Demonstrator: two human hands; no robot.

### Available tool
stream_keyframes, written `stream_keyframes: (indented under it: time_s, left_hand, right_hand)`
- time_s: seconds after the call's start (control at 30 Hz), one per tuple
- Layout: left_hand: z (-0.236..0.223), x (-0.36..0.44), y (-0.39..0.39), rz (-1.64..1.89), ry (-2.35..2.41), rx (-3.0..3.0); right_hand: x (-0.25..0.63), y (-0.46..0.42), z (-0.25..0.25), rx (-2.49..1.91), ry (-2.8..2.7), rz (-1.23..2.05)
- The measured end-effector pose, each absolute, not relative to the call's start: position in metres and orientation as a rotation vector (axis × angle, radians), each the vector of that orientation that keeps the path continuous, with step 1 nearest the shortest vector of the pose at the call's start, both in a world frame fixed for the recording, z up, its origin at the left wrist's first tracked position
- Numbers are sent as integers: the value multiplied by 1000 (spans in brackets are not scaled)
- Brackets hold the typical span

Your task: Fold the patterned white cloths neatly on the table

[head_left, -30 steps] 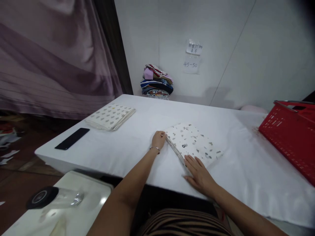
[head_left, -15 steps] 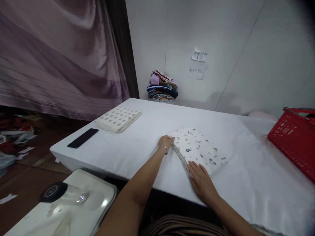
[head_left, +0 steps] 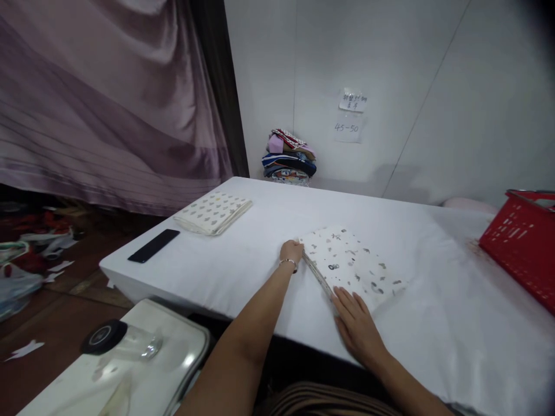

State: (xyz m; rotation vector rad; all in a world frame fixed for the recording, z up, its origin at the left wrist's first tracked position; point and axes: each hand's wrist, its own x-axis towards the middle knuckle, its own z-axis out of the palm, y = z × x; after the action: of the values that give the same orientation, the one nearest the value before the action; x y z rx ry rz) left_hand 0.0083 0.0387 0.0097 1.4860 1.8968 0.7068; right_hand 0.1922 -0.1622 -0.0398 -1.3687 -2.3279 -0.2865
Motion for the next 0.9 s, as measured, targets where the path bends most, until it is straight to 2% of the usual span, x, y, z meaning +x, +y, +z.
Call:
stream_keyframes:
  time_s: [0.43,0.9]
  left_hand:
    - [-2,9,34,835,1955,1526]
    - [6,13,48,654,1969,1567]
  right_hand:
    - [192,-162,-41,-1360,-2298,-252]
    - [192,-161,-41,-1379,-2307,-267]
